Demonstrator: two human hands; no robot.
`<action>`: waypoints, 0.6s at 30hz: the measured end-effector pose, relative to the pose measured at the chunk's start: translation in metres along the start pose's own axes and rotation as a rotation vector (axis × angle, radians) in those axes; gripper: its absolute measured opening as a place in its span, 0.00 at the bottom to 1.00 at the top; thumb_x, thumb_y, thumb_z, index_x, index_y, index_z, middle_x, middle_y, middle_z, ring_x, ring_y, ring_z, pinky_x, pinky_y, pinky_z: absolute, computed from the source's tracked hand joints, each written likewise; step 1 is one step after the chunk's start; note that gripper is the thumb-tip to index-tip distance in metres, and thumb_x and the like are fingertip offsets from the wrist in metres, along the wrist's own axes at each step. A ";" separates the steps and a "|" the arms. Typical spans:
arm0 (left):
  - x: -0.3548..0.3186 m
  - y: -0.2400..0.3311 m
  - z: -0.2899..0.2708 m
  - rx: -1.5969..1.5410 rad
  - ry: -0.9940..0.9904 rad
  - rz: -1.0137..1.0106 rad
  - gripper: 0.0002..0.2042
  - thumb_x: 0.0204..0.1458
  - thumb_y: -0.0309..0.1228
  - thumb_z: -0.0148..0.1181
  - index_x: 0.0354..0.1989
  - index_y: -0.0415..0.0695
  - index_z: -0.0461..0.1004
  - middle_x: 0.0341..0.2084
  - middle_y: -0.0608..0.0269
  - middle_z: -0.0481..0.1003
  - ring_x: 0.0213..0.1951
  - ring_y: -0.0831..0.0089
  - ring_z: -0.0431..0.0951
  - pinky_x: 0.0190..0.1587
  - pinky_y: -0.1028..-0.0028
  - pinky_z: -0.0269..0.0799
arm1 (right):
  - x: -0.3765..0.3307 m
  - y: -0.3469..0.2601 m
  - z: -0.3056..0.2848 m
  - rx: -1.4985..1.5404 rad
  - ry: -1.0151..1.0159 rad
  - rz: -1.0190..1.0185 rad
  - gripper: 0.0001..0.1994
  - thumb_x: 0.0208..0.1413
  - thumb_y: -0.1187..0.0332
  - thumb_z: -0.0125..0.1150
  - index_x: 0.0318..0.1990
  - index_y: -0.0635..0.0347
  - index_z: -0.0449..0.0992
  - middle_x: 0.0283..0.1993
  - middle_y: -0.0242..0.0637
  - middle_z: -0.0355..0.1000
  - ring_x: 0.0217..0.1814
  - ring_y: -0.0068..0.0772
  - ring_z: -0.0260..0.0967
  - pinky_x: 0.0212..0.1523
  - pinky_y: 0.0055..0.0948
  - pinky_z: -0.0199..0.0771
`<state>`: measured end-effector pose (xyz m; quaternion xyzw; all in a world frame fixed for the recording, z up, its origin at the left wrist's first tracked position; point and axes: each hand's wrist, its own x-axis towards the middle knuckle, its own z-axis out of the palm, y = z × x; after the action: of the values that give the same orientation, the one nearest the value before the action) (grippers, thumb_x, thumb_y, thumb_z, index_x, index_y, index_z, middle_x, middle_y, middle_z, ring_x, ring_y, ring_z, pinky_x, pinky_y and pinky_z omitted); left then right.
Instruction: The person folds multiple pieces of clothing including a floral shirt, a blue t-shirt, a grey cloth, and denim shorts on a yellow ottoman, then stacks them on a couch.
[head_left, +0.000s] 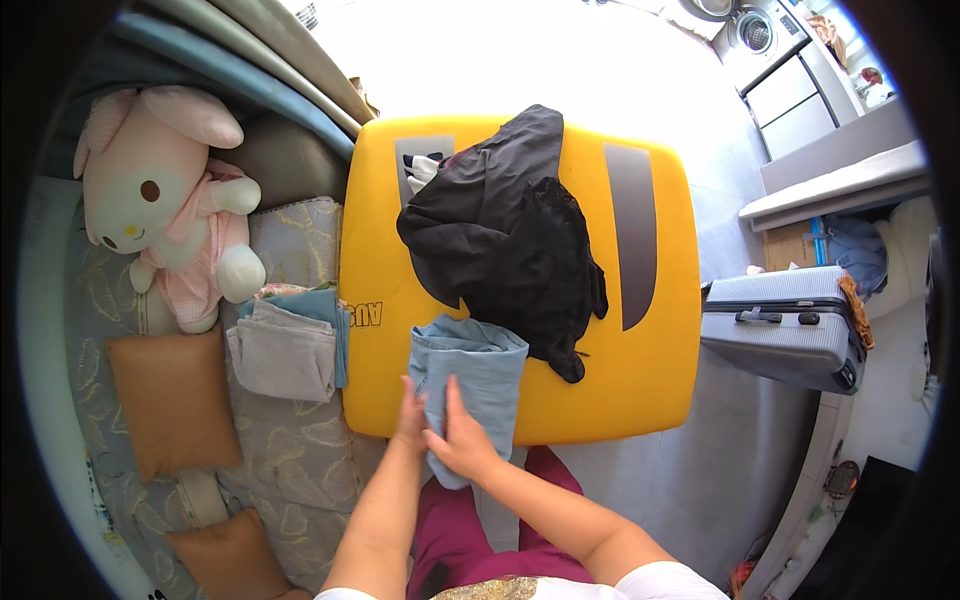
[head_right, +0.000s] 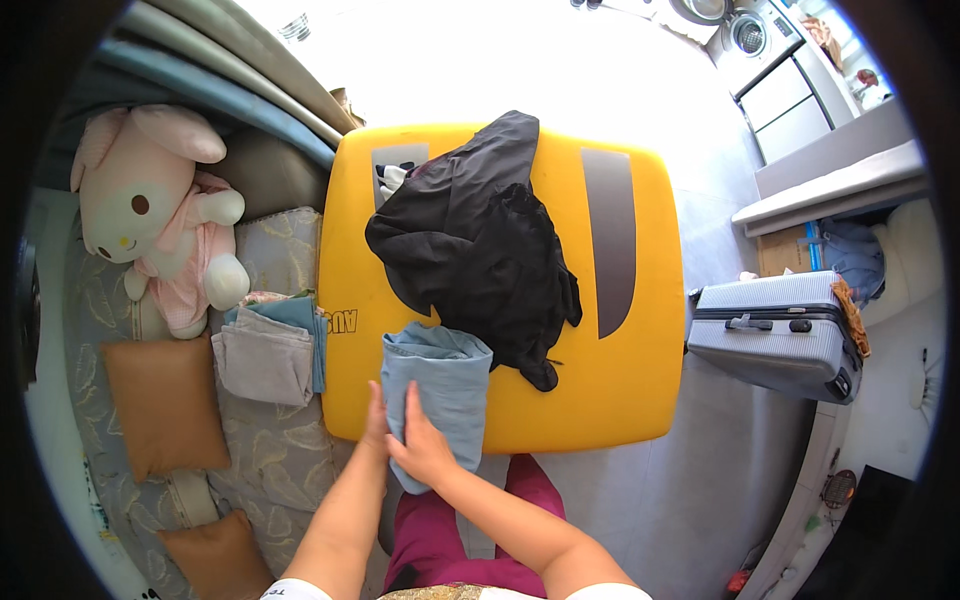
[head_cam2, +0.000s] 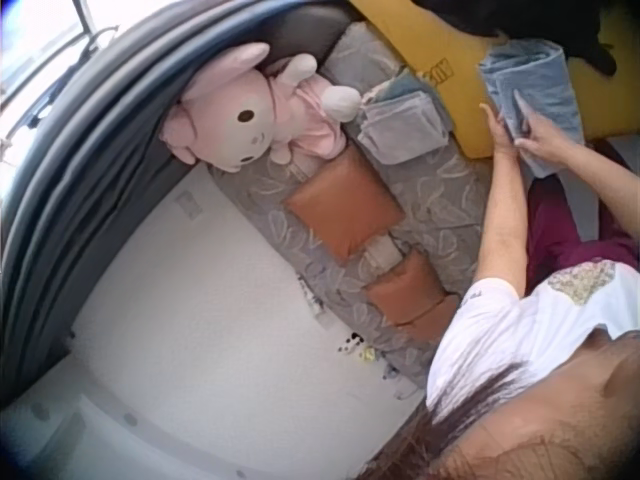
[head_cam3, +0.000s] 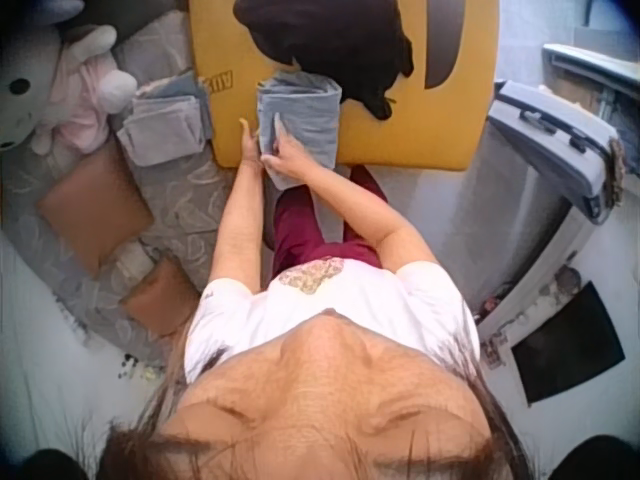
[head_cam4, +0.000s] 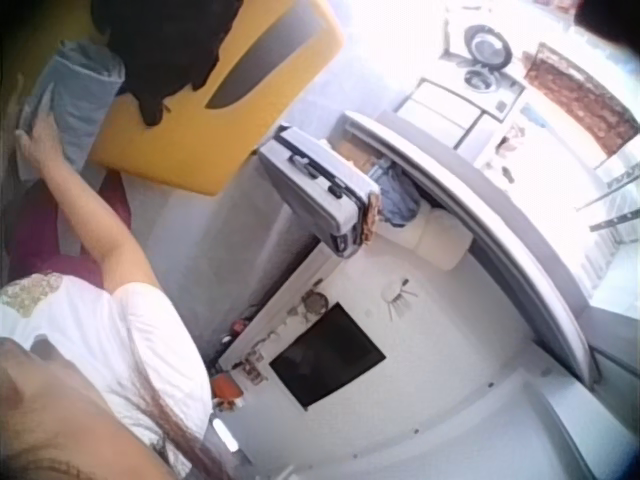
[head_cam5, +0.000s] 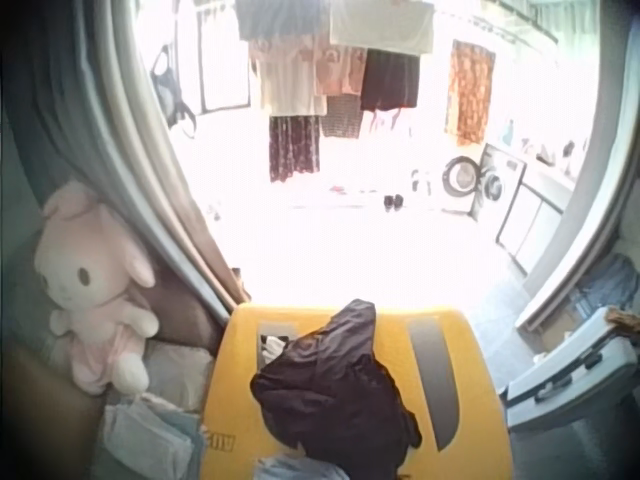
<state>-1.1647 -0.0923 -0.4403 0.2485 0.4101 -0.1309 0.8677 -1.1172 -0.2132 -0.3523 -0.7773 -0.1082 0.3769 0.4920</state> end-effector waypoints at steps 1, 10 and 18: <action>-0.001 0.011 -0.022 -0.071 -0.094 -0.001 0.38 0.50 0.65 0.47 0.56 0.41 0.64 0.44 0.59 0.73 0.45 0.68 0.73 0.48 0.68 0.68 | 0.010 0.032 0.017 -0.031 -0.028 -0.086 0.41 0.47 0.67 0.61 0.66 0.68 0.44 0.45 0.56 0.68 0.42 0.50 0.71 0.45 0.36 0.71; 0.015 -0.014 -0.042 0.916 0.198 0.332 0.13 0.51 0.36 0.62 0.37 0.38 0.73 0.25 0.62 0.74 0.29 0.76 0.71 0.32 0.74 0.66 | 0.007 0.074 -0.024 -0.340 0.297 -0.641 0.22 0.46 0.74 0.63 0.51 0.63 0.68 0.50 0.44 0.67 0.47 0.43 0.68 0.46 0.34 0.70; 0.009 -0.012 -0.055 1.080 0.365 0.591 0.11 0.55 0.34 0.54 0.35 0.36 0.71 0.26 0.53 0.71 0.33 0.59 0.71 0.39 0.65 0.66 | 0.067 0.040 -0.084 -0.692 0.248 -0.679 0.32 0.49 0.51 0.63 0.58 0.60 0.64 0.63 0.47 0.57 0.67 0.52 0.50 0.65 0.48 0.48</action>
<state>-1.1995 -0.0728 -0.4807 0.7714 0.3416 -0.0303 0.5361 -1.0209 -0.2543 -0.3987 -0.8547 -0.4147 0.0422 0.3093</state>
